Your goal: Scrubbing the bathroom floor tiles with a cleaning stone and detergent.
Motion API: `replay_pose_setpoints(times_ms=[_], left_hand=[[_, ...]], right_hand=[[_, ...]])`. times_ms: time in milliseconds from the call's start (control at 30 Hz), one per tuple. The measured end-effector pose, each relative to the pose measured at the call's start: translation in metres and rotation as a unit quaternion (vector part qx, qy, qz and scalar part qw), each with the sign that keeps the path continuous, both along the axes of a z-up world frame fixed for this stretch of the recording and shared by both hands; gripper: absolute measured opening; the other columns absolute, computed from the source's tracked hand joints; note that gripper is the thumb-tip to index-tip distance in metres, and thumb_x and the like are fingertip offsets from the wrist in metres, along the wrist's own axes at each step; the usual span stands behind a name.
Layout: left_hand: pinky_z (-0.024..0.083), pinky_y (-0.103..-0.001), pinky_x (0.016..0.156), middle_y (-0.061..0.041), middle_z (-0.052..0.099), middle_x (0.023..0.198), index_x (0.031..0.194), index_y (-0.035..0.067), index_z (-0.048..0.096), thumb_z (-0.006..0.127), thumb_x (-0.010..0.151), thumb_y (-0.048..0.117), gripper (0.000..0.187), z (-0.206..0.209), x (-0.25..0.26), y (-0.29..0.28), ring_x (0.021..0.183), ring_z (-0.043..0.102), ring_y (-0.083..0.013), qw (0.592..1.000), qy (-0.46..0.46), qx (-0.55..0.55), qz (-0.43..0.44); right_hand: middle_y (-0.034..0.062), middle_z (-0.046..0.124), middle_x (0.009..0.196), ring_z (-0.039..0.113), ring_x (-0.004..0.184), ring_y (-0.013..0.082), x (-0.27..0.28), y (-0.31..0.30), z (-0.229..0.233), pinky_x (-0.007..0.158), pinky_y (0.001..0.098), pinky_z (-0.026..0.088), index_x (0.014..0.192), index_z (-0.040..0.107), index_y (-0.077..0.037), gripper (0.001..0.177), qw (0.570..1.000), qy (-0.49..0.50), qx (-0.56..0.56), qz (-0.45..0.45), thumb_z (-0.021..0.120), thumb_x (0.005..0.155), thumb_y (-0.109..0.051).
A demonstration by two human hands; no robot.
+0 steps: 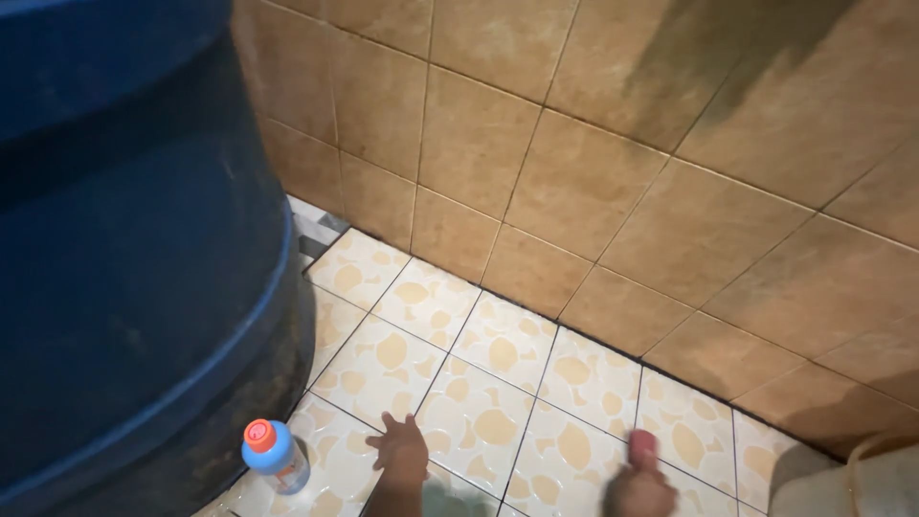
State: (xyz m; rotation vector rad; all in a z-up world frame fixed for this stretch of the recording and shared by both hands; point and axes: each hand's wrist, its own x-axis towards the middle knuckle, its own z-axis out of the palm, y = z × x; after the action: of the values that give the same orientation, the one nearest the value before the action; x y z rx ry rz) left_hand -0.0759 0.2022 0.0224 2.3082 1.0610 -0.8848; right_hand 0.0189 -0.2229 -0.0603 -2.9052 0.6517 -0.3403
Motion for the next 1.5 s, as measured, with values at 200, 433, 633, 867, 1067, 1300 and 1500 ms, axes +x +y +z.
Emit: replay_pose_setpoints(times_ms=[200, 433, 633, 867, 1067, 1300, 1500], left_hand=[[0.056, -0.057, 0.102, -0.003, 0.008, 0.171, 0.159, 0.033, 0.033, 0.083, 0.083, 0.014, 0.092, -0.011, 0.001, -0.001, 0.149, 0.024, -0.0518, 0.997, -0.048, -0.017, 0.062], [0.057, -0.054, 0.100, -0.006, 0.015, 0.170, 0.154, 0.032, 0.044, 0.065, 0.099, 0.016, 0.061, -0.014, 0.003, 0.000, 0.147, 0.029, -0.0522, 0.994, -0.078, -0.005, 0.082], [0.057, -0.054, 0.101, -0.005, 0.014, 0.173, 0.155, 0.033, 0.042, 0.058, 0.102, 0.021, 0.057, 0.017, -0.006, 0.008, 0.151, 0.027, -0.0520, 0.996, -0.073, -0.017, 0.055], [0.055, -0.054, 0.103, -0.004, 0.010, 0.173, 0.161, 0.032, 0.031, 0.059, 0.099, 0.018, 0.068, -0.003, -0.017, 0.014, 0.149, 0.029, -0.0517, 0.996, -0.088, -0.029, 0.009], [0.049, -0.057, 0.108, 0.004, 0.018, 0.172, 0.160, 0.028, 0.035, 0.051, 0.103, 0.021, 0.059, -0.043, -0.007, 0.013, 0.146, 0.039, -0.0432, 0.993, -0.110, -0.002, 0.041], [0.052, -0.047, 0.104, -0.008, 0.033, 0.162, 0.164, 0.024, 0.032, 0.046, 0.107, 0.032, 0.059, -0.108, 0.032, 0.014, 0.143, 0.045, -0.0405, 0.989, -0.094, -0.001, 0.116], [0.047, -0.051, 0.111, -0.020, 0.032, 0.163, 0.163, 0.040, 0.031, 0.040, 0.111, 0.044, 0.053, -0.110, 0.031, 0.012, 0.149, 0.036, -0.0417, 0.940, -0.121, -0.065, 0.311]], right_hand=[[0.0151, 0.071, 0.110, 0.064, 0.103, 0.0364, -0.015, 0.150, 0.031, 0.092, 0.0468, 0.053, 0.135, 0.063, -0.022, 0.049, 0.986, -0.011, 0.005, 0.164, 0.065, 0.087, -0.032], [0.0148, 0.068, 0.111, 0.059, 0.101, 0.0363, -0.026, 0.290, 0.066, 0.092, 0.0467, 0.049, 0.136, 0.059, -0.017, 0.052, 0.949, 0.071, 0.021, 0.308, 0.063, 0.087, -0.033], [0.0168, 0.070, 0.106, 0.061, 0.096, 0.0367, -0.068, 0.338, 0.120, 0.089, 0.0454, 0.052, 0.134, 0.063, -0.015, 0.048, 0.904, 0.124, 0.062, 0.405, 0.064, 0.089, -0.032], [0.0191, 0.076, 0.095, 0.074, 0.083, 0.0350, -0.073, 0.266, 0.109, 0.085, 0.0416, 0.059, 0.119, 0.074, -0.010, 0.043, 0.902, 0.013, 0.188, 0.388, 0.076, 0.076, -0.019], [0.0190, 0.075, 0.097, 0.073, 0.087, 0.0366, -0.047, 0.233, 0.112, 0.086, 0.0438, 0.060, 0.131, 0.070, -0.015, 0.047, 0.961, 0.078, 0.111, 0.239, 0.073, 0.086, -0.029], [0.0236, 0.070, 0.098, 0.072, 0.091, 0.0357, -0.049, 0.310, 0.104, 0.083, 0.0442, 0.059, 0.123, 0.069, -0.004, 0.048, 0.949, 0.157, 0.170, 0.212, 0.068, 0.092, -0.041], [0.0182, 0.072, 0.100, 0.061, 0.088, 0.0373, -0.102, 0.320, 0.083, 0.084, 0.0468, 0.053, 0.120, 0.068, -0.005, 0.039, 0.899, 0.040, 0.071, 0.431, 0.068, 0.090, -0.029]])
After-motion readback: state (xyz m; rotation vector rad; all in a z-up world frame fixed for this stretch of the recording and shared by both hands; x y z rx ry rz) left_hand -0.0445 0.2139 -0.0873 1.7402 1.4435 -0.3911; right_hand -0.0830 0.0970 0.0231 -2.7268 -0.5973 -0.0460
